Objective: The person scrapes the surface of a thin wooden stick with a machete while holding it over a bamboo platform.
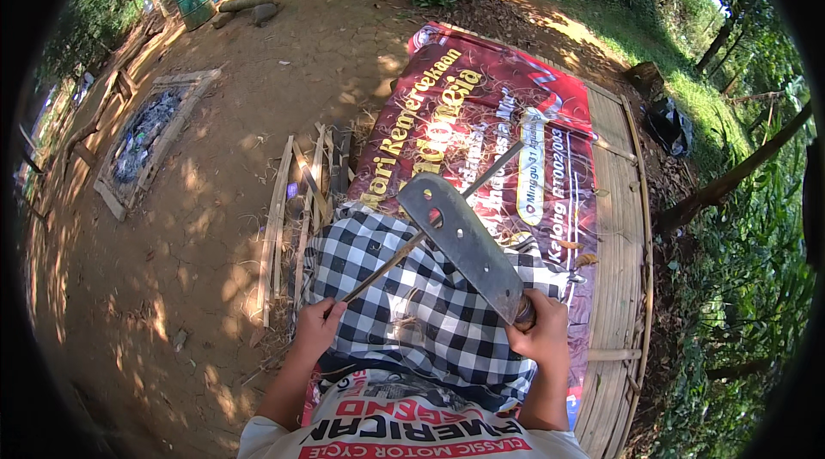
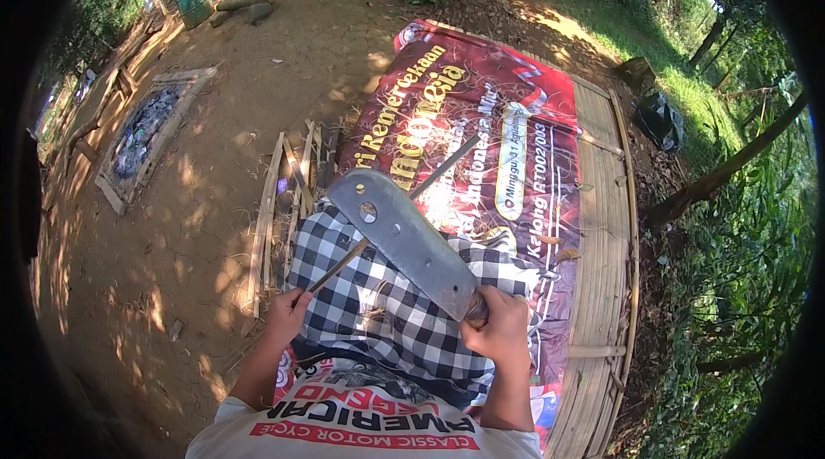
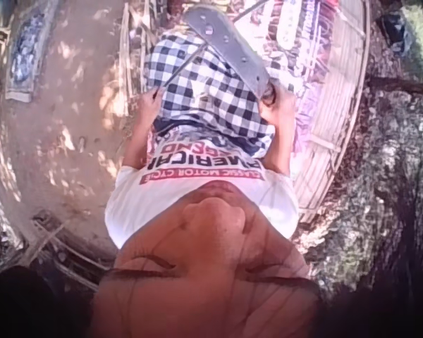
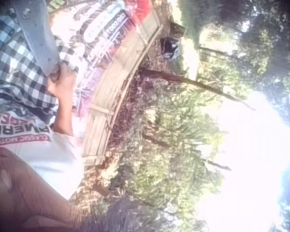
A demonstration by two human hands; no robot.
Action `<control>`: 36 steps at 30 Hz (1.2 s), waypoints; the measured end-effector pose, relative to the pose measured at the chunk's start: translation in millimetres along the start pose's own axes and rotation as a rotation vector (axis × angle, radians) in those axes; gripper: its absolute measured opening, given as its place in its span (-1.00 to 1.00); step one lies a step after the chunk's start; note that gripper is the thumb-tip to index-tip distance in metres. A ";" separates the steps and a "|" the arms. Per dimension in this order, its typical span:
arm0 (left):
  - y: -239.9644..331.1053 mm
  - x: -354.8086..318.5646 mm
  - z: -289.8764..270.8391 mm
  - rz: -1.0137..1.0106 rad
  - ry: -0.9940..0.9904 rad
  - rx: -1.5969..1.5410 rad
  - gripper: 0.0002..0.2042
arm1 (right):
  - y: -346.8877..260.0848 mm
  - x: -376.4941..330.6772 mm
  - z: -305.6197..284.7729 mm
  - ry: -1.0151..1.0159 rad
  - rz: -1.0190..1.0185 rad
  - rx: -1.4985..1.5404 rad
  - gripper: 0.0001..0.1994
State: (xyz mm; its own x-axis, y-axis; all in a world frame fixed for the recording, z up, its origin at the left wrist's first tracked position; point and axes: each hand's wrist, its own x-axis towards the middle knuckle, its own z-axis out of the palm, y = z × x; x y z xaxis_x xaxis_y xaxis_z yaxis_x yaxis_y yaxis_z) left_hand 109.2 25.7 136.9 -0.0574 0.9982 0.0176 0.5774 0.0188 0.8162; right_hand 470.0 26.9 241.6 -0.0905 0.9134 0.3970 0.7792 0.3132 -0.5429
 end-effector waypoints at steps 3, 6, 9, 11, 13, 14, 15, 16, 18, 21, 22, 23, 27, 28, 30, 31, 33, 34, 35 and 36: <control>-21.4 0.2 0.1 -0.090 -0.083 -0.068 -0.63 | -4.2 28.9 14.9 -0.094 -0.089 -0.060 -0.67; -55.4 -4.6 9.3 -0.190 -0.102 -0.131 -0.64 | 1.1 63.2 37.4 -0.181 -0.215 -0.146 -0.62; -72.9 -3.8 15.7 -0.270 -0.103 -0.110 -0.62 | 13.8 89.8 79.5 -0.268 -0.312 -0.165 -0.68; -76.7 -0.2 19.8 -0.322 -0.083 -0.102 -0.57 | 26.1 100.9 112.6 -0.382 -0.320 -0.203 -0.71; -75.2 4.1 20.2 -0.366 -0.085 -0.074 -0.57 | 31.4 106.8 138.5 -0.413 -0.322 -0.169 -0.74; -74.4 5.3 18.8 -0.393 -0.077 -0.057 -0.57 | 32.5 110.7 150.8 -0.431 -0.331 -0.146 -0.75; -82.5 6.6 21.6 -0.358 -0.066 -0.069 -0.57 | 33.3 116.0 161.0 -0.431 -0.351 -0.103 -0.76; -83.5 9.4 20.3 -0.372 -0.086 -0.065 -0.58 | 34.5 123.1 170.7 -0.437 -0.372 -0.102 -0.76; -79.8 14.0 15.4 -0.399 -0.152 -0.049 -0.59 | 39.0 129.0 189.7 -0.450 -0.387 -0.097 -0.77; -78.7 17.2 14.5 -0.445 -0.169 -0.071 -0.60 | 53.0 138.0 216.6 -0.521 -0.400 -0.224 -0.80; -79.4 18.7 13.4 -0.443 -0.173 -0.070 -0.60 | 58.5 136.5 223.5 -0.519 -0.400 -0.205 -0.82; -80.5 19.1 14.0 -0.440 -0.176 -0.047 -0.60 | 65.2 136.7 228.5 -0.517 -0.409 -0.188 -0.83; -87.9 19.4 15.4 -0.438 -0.197 -0.003 -0.60 | 78.1 130.9 240.8 -0.475 -0.378 -0.148 -0.85; -89.7 19.1 15.5 -0.442 -0.204 -0.004 -0.59 | 83.5 131.1 243.7 -0.426 -0.366 -0.185 -0.85; -90.1 17.1 14.9 -0.439 -0.193 0.042 -0.60 | 105.6 140.0 245.2 -0.325 -0.338 -0.267 -0.83; -90.9 16.2 15.1 -0.435 -0.189 0.064 -0.60 | 124.9 146.9 244.4 -0.321 -0.217 -0.299 -0.82; -96.2 12.3 14.4 -0.468 -0.191 0.037 -0.60 | 145.4 181.0 220.2 -0.386 0.196 -0.399 -0.81; -97.5 10.1 14.0 -0.481 -0.182 0.024 -0.60 | 145.1 205.6 198.1 -0.442 0.481 -0.456 -0.81; -93.7 13.2 15.7 -0.466 -0.188 0.031 -0.61 | 182.1 203.3 195.6 -0.268 0.528 -0.448 -0.81; -87.6 15.6 15.6 -0.453 -0.183 0.042 -0.62 | 219.4 195.0 193.2 -0.095 0.563 -0.432 -0.82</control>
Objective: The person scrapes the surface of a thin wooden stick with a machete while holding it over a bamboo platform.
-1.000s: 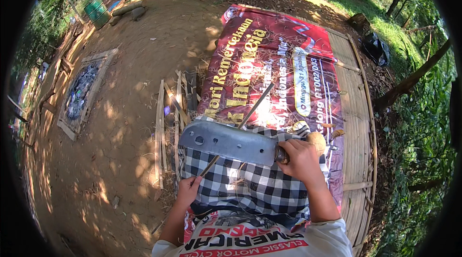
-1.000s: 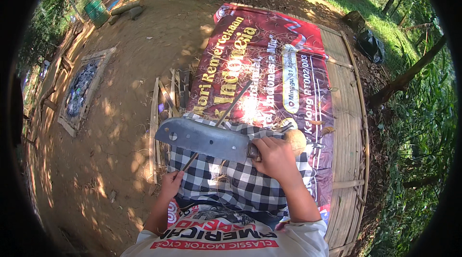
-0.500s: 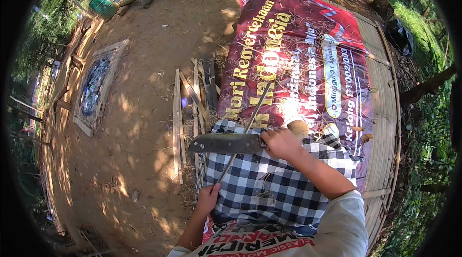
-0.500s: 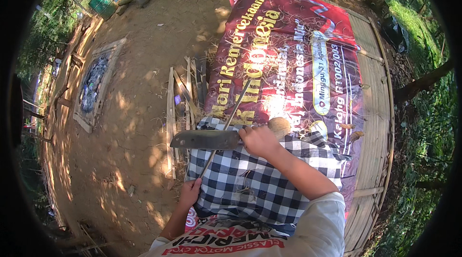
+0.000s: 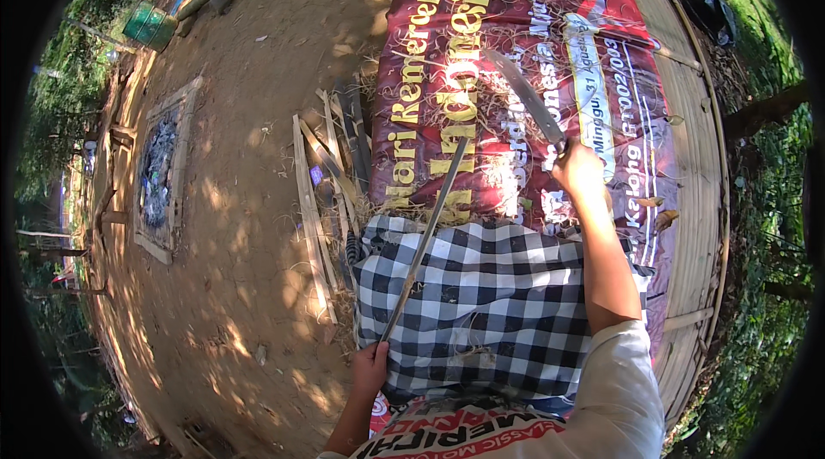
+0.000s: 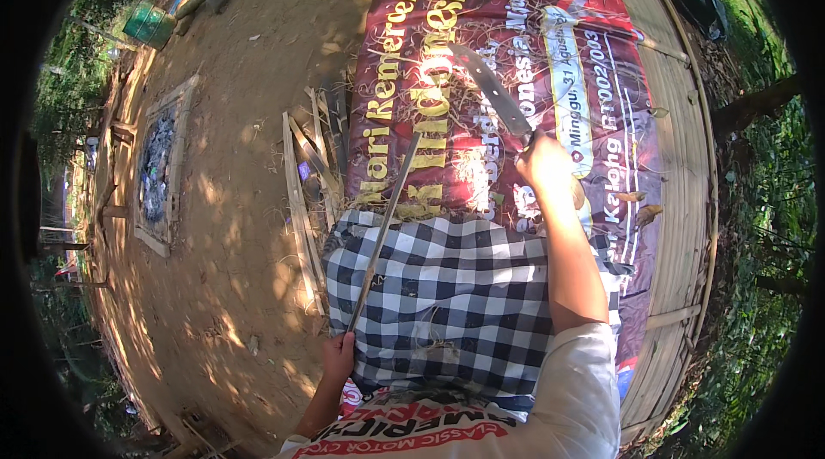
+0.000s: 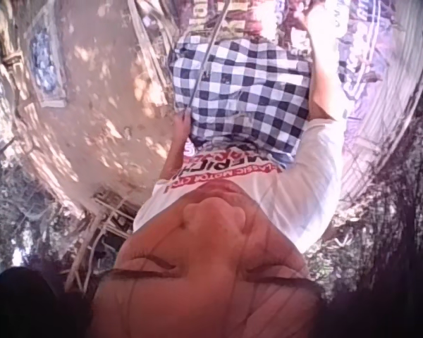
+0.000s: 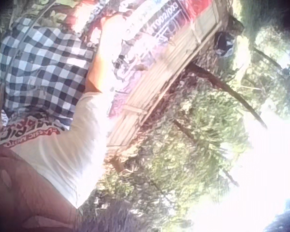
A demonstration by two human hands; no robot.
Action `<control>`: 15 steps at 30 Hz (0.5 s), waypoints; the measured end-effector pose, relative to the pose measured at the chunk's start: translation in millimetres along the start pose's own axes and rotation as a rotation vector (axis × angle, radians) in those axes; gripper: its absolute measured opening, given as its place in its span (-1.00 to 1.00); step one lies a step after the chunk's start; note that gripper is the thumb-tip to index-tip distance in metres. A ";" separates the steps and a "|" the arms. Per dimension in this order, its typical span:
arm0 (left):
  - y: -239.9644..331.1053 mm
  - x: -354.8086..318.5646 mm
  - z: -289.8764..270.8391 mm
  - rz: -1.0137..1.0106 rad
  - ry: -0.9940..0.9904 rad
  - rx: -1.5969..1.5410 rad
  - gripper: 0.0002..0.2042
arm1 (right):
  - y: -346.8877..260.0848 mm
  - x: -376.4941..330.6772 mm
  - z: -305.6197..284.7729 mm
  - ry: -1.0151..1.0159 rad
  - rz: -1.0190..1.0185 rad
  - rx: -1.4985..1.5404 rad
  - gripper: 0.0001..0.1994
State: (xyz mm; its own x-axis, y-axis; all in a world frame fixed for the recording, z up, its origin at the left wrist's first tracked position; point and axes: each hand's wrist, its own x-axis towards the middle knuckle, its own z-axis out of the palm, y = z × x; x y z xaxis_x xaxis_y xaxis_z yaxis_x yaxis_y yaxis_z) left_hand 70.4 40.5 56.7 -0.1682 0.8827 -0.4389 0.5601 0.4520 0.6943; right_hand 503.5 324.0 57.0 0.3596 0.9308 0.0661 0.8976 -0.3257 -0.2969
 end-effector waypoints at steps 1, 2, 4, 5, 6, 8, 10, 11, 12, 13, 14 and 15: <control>2.8 2.1 -2.0 0.009 0.012 0.009 -0.63 | 15.3 2.4 -1.8 0.046 0.038 0.050 -0.83; 0.9 0.9 0.1 0.016 0.021 0.003 -0.64 | 21.7 0.0 -8.5 0.080 0.068 0.089 -0.83; -5.4 0.5 1.6 0.026 0.038 -0.010 -0.66 | 20.1 -3.1 -10.1 0.095 0.119 0.263 -0.81; -12.1 2.8 3.3 0.044 0.024 -0.029 -0.68 | 13.8 -9.2 -17.1 0.102 0.107 0.382 -0.82; -4.0 2.1 4.5 0.062 0.024 -0.024 -0.67 | 1.9 -14.2 -20.1 0.110 0.093 0.512 -0.83; 14.7 0.0 -0.7 0.103 0.030 -0.004 -0.67 | -22.1 -24.4 -34.8 0.015 0.087 0.632 -0.84; 21.1 -0.8 -4.8 0.127 0.018 0.105 -0.67 | -40.7 -36.8 -39.0 -0.021 0.065 0.660 -0.85; 22.4 -5.0 -6.4 0.134 0.020 0.155 -0.67 | -53.3 -44.9 -45.9 -0.067 0.020 0.692 -0.84; 23.4 -6.4 -6.6 0.134 0.026 0.164 -0.68 | -57.9 -52.0 -45.8 -0.115 -0.056 0.673 -0.83; 23.9 -8.3 -7.1 0.134 0.031 0.173 -0.69 | -62.9 -61.3 -49.5 -0.195 -0.093 0.643 -0.81; 23.8 -10.3 -5.9 0.135 0.040 0.179 -0.69 | -72.4 -70.4 -57.2 -0.273 -0.137 0.610 -0.80; 23.9 -10.1 -4.0 0.137 0.050 0.175 -0.70 | -76.7 -79.4 -59.9 -0.278 -0.237 0.561 -0.76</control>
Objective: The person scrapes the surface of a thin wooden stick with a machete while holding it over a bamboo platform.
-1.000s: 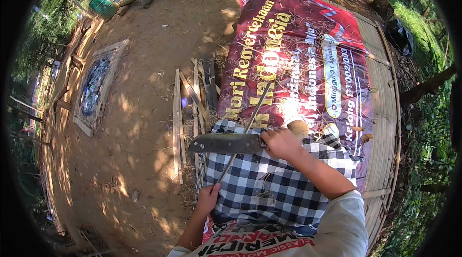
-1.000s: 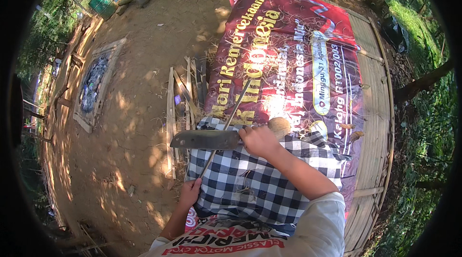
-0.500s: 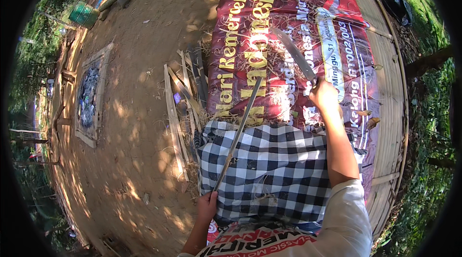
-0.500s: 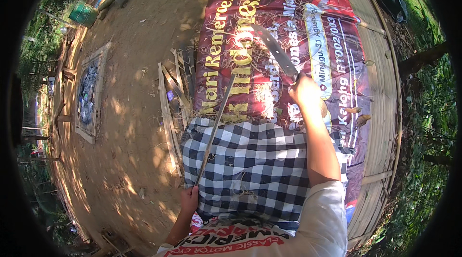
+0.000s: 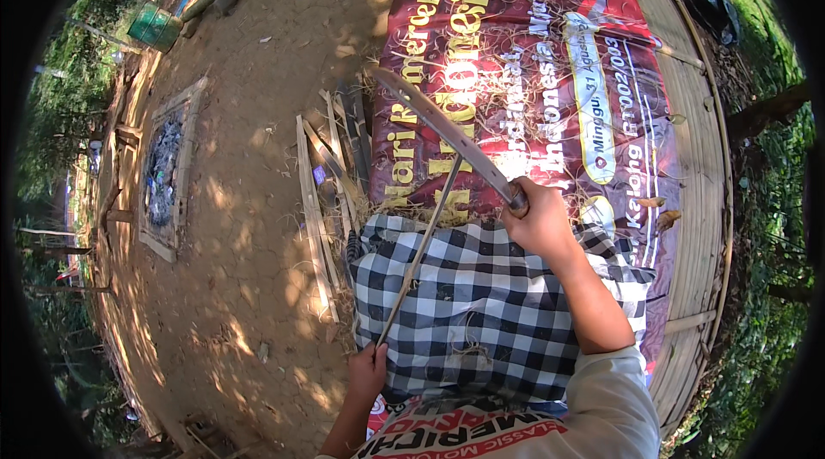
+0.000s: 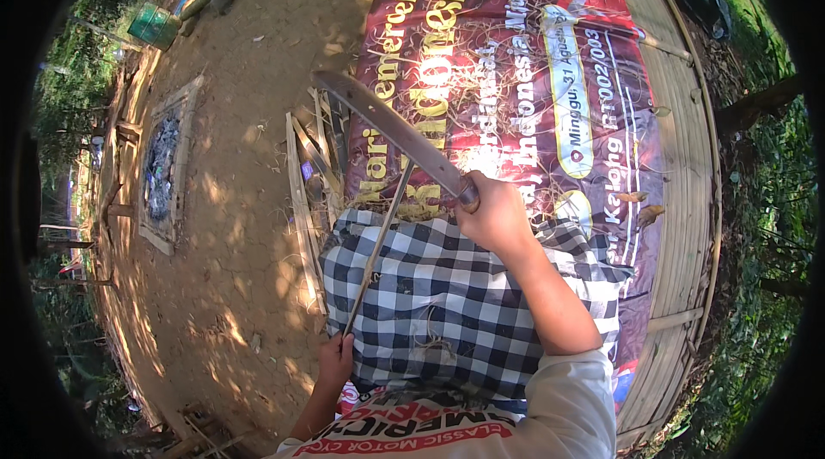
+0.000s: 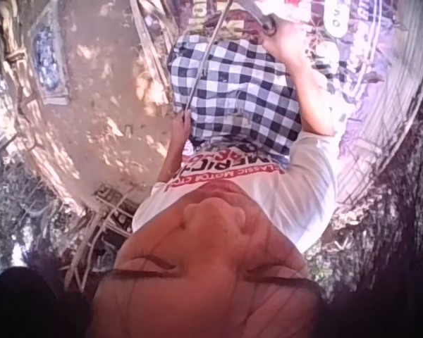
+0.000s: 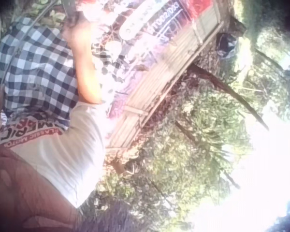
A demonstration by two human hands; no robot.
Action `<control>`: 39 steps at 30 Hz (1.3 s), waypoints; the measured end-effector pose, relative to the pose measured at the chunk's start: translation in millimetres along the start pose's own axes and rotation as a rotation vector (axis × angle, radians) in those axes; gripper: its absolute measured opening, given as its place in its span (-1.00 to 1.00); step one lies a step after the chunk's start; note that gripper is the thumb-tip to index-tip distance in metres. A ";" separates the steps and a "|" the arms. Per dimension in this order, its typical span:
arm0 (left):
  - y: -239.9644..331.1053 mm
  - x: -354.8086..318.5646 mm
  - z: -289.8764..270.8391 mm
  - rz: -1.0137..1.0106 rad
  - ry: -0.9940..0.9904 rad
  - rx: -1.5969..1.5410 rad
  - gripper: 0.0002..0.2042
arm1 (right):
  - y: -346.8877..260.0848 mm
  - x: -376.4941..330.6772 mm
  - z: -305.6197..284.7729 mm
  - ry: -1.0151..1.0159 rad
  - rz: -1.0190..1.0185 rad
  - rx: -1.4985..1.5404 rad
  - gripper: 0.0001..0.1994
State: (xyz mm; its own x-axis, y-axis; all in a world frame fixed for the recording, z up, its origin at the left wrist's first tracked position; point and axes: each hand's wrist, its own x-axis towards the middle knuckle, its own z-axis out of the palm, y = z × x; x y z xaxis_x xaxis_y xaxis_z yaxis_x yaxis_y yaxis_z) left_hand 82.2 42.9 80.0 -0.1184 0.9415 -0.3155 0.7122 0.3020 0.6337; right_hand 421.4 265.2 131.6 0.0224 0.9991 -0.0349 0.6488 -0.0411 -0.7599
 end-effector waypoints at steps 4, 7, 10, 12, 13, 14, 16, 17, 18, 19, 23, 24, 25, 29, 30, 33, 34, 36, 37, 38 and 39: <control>0.5 -2.1 7.4 -0.008 0.026 0.043 -0.71 | -9.9 -21.4 18.6 -0.152 -0.395 -0.292 -0.73; -0.9 -2.4 14.2 -0.002 0.058 0.137 -0.70 | -3.6 -34.5 46.0 -0.246 -0.515 -0.410 -0.81; 2.4 -2.5 15.2 0.018 0.100 0.235 -0.70 | 6.9 -34.2 63.8 -0.331 -0.454 -0.447 -0.81; 5.8 -1.3 18.1 0.020 0.137 0.283 -0.71 | 9.4 -25.9 64.4 -0.322 -0.445 -0.427 -0.80; 1.9 -4.9 18.2 0.009 0.130 0.290 -0.71 | 10.9 -24.7 64.7 -0.318 -0.440 -0.418 -0.80; -0.7 -6.2 19.3 0.003 0.131 0.295 -0.71 | 13.6 -22.9 64.7 -0.281 -0.473 -0.464 -0.78; -3.1 -6.6 19.3 -0.005 0.135 0.292 -0.71 | 27.4 -10.8 61.0 -0.142 -0.509 -0.558 -0.77; -2.8 -5.5 19.3 -0.004 0.133 0.285 -0.71 | 44.6 2.9 55.5 -0.047 -0.414 -0.577 -0.78; -3.3 -6.4 19.1 -0.007 0.133 0.278 -0.71 | 50.9 18.5 35.1 -0.107 -0.106 -0.603 -0.78; -6.4 -9.5 20.0 -0.021 0.134 0.253 -0.71 | 46.2 39.3 5.2 -0.045 0.153 -0.640 -0.77; -4.3 -3.3 17.4 -0.002 0.153 0.203 -0.72 | 133.8 66.8 -89.6 0.319 0.409 -0.651 -0.81; -1.9 -8.7 19.3 -0.017 0.147 0.201 -0.72 | 127.5 54.3 -108.7 0.359 0.377 -0.643 -0.79; -2.1 -7.1 18.9 -0.015 0.132 0.188 -0.72 | 122.1 38.1 -123.8 0.398 0.343 -0.636 -0.78; 6.6 -1.0 10.4 -0.012 0.097 0.150 -0.73 | 129.1 -13.3 -155.0 0.363 0.273 -0.428 -0.76; 5.3 -2.3 7.3 0.002 0.110 0.157 -0.73 | 128.3 -25.7 -154.0 0.324 0.249 -0.347 -0.76; 27.4 -2.2 -3.7 0.067 0.142 0.155 -0.72 | 106.8 -60.4 -142.2 0.360 0.313 -0.289 -0.70; 42.0 1.7 -10.3 0.100 0.151 0.150 -0.71 | 103.8 -73.6 -137.5 0.425 0.272 -0.326 -0.66; 64.1 8.3 -24.0 0.153 0.115 0.191 -0.71 | 117.9 -90.3 -132.9 0.393 0.264 -0.067 -0.79; 72.9 8.6 -32.4 0.173 0.102 0.215 -0.71 | 93.4 -97.7 -128.6 0.393 0.230 -0.036 -0.83; 82.2 9.3 -41.5 0.204 0.106 0.240 -0.72 | 71.9 -104.1 -127.9 0.372 0.217 -0.093 -0.83; 92.3 10.7 -50.2 0.240 0.100 0.267 -0.72 | 55.8 -111.9 -127.9 0.357 0.214 -0.154 -0.84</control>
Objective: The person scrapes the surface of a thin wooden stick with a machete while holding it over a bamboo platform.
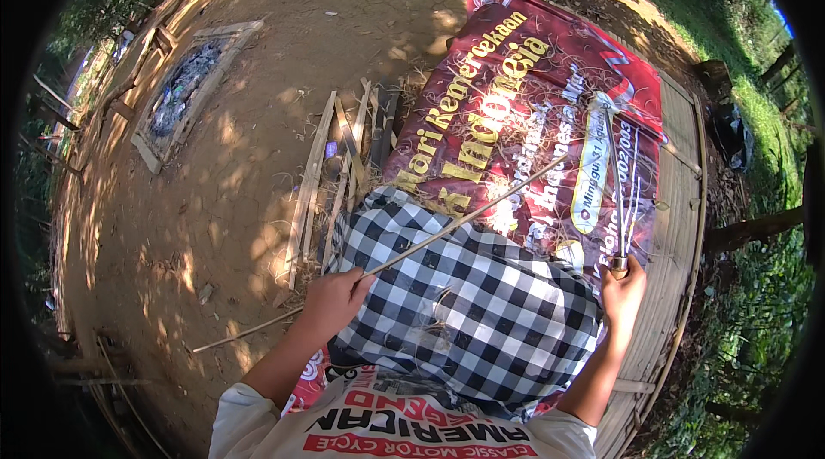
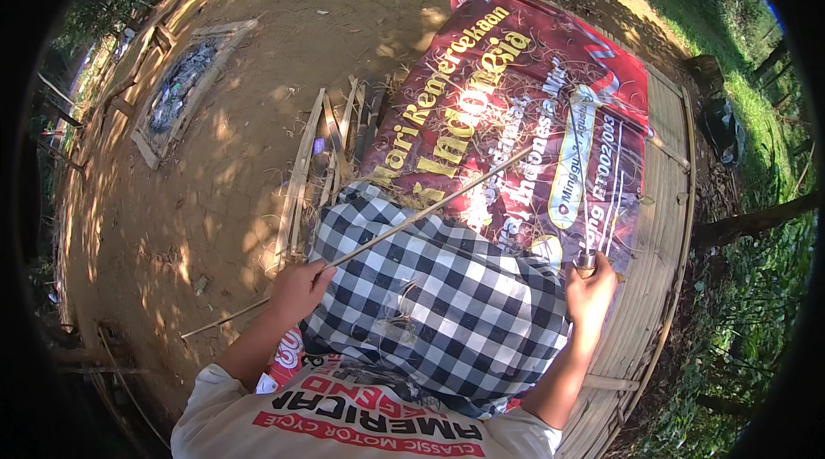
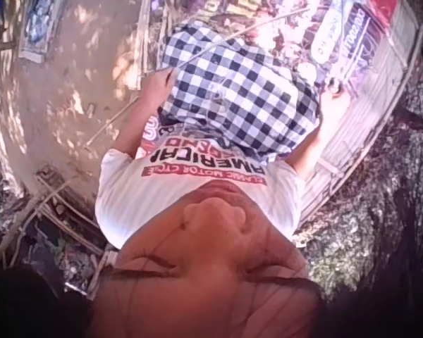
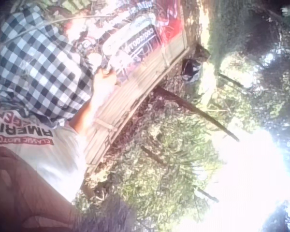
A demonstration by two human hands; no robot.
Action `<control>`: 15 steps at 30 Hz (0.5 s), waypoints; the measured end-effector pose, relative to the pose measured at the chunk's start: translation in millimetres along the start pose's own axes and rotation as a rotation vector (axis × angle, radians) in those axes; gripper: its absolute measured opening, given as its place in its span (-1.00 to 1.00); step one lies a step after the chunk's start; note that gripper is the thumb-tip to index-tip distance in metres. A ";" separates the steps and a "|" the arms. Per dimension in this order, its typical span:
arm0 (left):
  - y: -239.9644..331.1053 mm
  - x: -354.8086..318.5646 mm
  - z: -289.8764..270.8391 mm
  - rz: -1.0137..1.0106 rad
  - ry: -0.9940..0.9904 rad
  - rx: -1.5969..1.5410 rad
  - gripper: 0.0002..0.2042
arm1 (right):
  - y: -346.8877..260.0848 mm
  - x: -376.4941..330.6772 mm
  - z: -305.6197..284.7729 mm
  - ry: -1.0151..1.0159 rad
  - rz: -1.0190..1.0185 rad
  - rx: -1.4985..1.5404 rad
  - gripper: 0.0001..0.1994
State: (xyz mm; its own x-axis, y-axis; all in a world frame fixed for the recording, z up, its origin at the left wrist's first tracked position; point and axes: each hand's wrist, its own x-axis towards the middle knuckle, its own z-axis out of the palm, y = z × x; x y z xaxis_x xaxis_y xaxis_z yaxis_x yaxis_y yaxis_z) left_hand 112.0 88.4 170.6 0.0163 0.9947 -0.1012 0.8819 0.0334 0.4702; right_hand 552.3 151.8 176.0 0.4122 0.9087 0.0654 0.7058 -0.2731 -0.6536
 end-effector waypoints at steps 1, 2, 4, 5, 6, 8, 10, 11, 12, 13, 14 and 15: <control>6.3 3.2 -10.4 0.038 -0.005 0.028 -0.72 | -8.6 -7.6 -1.7 0.014 -0.048 0.026 -0.84; 12.1 7.0 -19.1 0.086 0.018 0.042 -0.73 | -15.5 -15.8 -5.8 0.037 -0.091 0.049 -0.83; 26.2 20.0 -32.2 0.202 0.046 0.068 -0.74 | -20.9 -32.0 -20.8 0.025 -0.139 0.044 -0.81; 33.4 23.7 -37.7 0.253 0.074 0.095 -0.73 | -25.7 -39.6 -26.8 0.012 -0.154 0.093 -0.80; 39.0 26.1 -41.1 0.283 0.098 0.111 -0.73 | -32.4 -48.8 -32.1 -0.008 -0.164 0.138 -0.78; 48.5 29.7 -44.6 0.345 0.140 0.143 -0.73 | -40.9 -64.3 -36.3 0.027 -0.264 0.139 -0.82; 55.7 31.1 -43.5 0.390 0.163 0.116 -0.75 | -49.1 -76.3 -40.3 -0.019 -0.290 0.154 -0.82; 59.4 31.2 -42.0 0.412 0.170 0.102 -0.75 | -51.4 -82.5 -42.0 -0.024 -0.292 0.143 -0.80; 62.8 31.3 -39.9 0.419 0.147 0.085 -0.75 | -57.4 -86.8 -45.7 -0.046 -0.296 0.099 -0.77; 65.9 31.3 -37.5 0.424 0.124 0.068 -0.75 | -58.9 -89.2 -44.5 0.000 -0.358 0.136 -0.76; 68.1 30.3 -33.5 0.426 0.094 0.049 -0.74 | -58.2 -93.3 -42.3 0.040 -0.414 0.168 -0.75; 71.8 29.1 -31.6 0.443 0.085 0.019 -0.74 | -59.0 -97.4 -41.0 0.025 -0.403 0.189 -0.75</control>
State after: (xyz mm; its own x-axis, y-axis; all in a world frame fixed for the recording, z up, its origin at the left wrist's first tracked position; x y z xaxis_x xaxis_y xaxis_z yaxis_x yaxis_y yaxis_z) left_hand 160.8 122.8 229.1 0.3560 0.9172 0.1787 0.8070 -0.3982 0.4360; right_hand 494.2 66.5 239.2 0.1412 0.9221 0.3604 0.6961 0.1664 -0.6984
